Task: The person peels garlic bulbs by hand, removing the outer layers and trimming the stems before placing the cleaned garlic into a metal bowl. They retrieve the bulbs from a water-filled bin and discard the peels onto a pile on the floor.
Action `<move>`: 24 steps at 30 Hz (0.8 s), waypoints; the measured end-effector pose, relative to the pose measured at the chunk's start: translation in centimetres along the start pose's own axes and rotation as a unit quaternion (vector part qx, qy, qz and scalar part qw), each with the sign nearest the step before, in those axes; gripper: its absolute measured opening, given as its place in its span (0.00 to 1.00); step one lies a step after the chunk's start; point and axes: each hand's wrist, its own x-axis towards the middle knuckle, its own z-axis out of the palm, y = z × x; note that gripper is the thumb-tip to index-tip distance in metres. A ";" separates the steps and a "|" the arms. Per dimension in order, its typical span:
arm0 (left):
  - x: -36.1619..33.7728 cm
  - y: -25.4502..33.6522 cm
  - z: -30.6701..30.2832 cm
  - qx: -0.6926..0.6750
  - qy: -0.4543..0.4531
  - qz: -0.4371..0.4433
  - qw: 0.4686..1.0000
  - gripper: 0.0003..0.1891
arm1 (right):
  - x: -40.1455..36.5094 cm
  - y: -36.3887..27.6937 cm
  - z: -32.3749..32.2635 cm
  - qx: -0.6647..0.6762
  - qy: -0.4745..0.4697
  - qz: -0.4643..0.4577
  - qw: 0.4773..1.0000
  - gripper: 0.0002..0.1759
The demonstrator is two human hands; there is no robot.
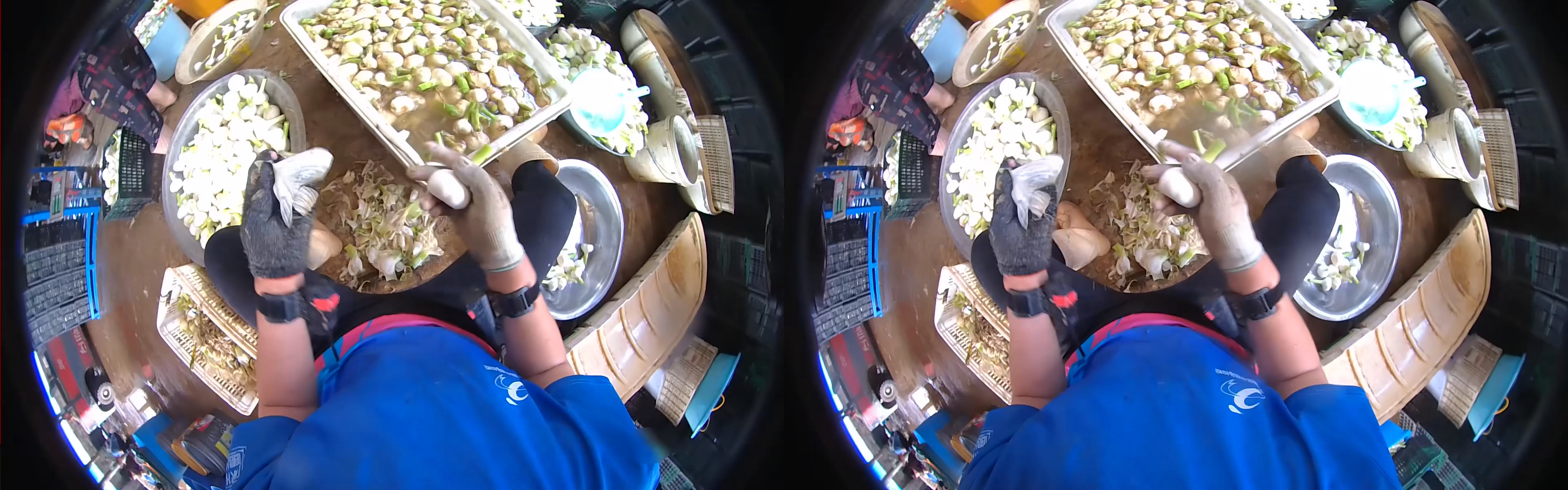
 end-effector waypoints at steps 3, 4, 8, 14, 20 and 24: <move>0.9 -9.2 2.6 -0.239 -0.200 -0.221 0.924 0.28 | -0.4 -2.6 -3.3 -0.154 0.037 -0.065 0.985 0.25; 0.5 -9.7 4.0 0.157 -0.301 -0.150 0.928 0.34 | -0.4 -3.4 -4.7 -0.176 0.051 -0.082 0.980 0.24; 1.3 -9.1 7.7 0.093 -0.393 -0.076 0.912 0.33 | -1.9 -6.1 -11.0 -0.194 0.153 -0.153 0.957 0.20; 8.4 -5.4 19.6 -0.387 -0.280 -0.260 0.839 0.21 | -6.7 -5.9 -22.7 -0.284 0.455 -0.210 0.817 0.13; 13.1 -7.9 29.2 -0.015 -0.385 -0.255 0.887 0.23 | -11.2 -0.1 -31.1 -0.349 0.555 -0.052 0.754 0.14; 12.3 -7.7 25.6 -0.097 -0.414 -0.086 0.901 0.21 | -11.7 -1.5 -28.3 -0.313 0.552 -0.070 0.770 0.13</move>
